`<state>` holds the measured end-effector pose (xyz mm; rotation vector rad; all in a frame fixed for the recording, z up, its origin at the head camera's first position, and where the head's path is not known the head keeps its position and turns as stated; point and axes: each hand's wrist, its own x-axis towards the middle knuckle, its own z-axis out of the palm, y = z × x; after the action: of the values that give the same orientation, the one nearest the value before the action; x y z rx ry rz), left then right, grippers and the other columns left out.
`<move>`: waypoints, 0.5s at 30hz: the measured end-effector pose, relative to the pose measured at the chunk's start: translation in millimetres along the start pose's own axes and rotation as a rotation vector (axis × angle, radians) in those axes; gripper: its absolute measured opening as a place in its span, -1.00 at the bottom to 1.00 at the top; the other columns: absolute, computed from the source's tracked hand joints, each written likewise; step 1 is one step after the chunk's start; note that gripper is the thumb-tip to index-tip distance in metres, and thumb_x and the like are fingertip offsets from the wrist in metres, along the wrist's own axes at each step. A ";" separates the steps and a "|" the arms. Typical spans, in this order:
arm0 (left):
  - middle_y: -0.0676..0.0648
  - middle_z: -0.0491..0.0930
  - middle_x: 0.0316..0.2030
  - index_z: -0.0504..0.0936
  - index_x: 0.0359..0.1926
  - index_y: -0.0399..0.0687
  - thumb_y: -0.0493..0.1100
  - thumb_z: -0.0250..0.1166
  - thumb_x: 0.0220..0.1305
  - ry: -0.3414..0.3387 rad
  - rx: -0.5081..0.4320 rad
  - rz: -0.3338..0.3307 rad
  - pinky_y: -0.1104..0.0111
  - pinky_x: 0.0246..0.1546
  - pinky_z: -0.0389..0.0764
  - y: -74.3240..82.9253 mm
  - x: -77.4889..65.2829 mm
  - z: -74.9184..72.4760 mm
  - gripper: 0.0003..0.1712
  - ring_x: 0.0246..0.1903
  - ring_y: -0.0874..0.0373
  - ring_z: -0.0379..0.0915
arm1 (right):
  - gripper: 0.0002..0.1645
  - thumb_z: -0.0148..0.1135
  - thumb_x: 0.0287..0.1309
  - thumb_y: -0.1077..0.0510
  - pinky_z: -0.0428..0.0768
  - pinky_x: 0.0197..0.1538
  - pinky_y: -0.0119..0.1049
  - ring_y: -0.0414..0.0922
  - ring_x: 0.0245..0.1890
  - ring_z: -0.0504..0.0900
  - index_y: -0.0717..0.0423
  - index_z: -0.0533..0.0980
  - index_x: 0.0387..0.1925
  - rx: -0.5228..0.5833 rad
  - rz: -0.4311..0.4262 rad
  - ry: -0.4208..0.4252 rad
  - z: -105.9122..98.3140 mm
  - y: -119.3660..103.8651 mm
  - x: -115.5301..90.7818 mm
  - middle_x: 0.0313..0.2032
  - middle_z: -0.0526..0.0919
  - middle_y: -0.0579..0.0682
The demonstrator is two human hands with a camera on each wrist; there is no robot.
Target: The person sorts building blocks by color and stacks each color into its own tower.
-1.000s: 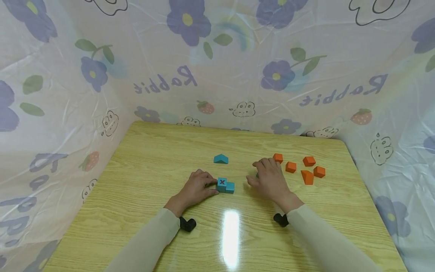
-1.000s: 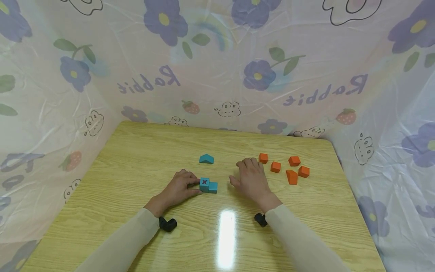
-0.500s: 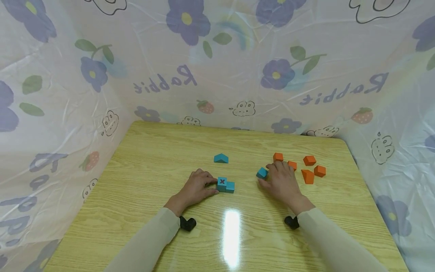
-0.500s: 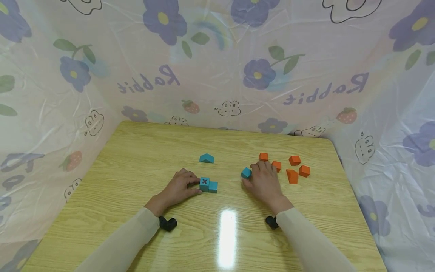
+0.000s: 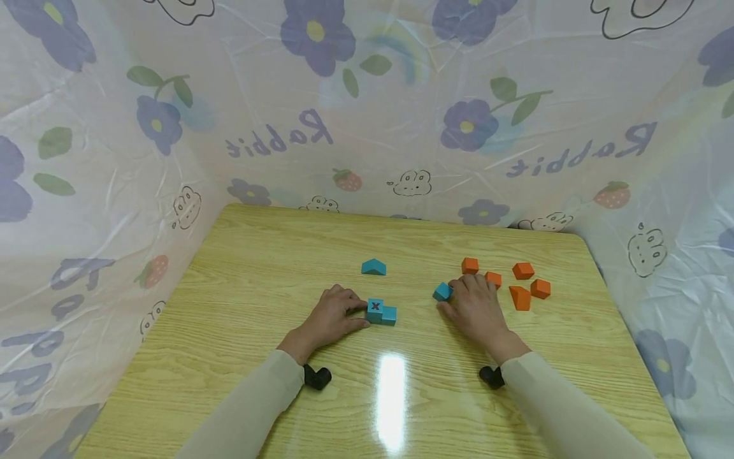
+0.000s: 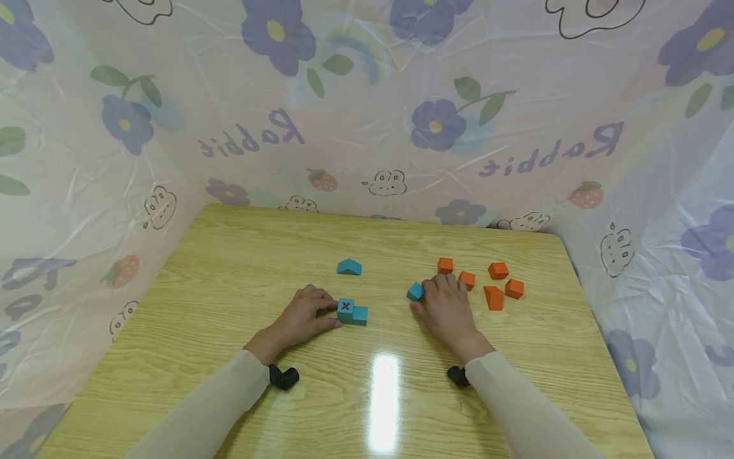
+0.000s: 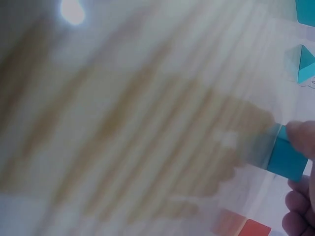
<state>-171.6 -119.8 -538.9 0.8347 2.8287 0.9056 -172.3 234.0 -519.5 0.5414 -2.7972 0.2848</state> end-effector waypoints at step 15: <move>0.10 0.69 -0.06 0.78 0.17 0.03 0.08 0.49 0.34 -0.002 -0.012 -0.014 0.08 0.31 0.35 2.7 -0.1 -1.4 -0.55 -0.05 0.16 0.38 | -0.63 0.51 0.20 0.07 0.36 -0.10 0.03 0.21 -0.18 0.52 0.21 0.55 -0.15 0.002 -0.019 0.113 4.6 -4.7 6.0 -0.25 0.68 0.16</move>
<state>-170.5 -118.8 -536.3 0.8127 2.8213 0.9178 -176.8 226.6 -521.4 0.5353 -2.6820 0.3044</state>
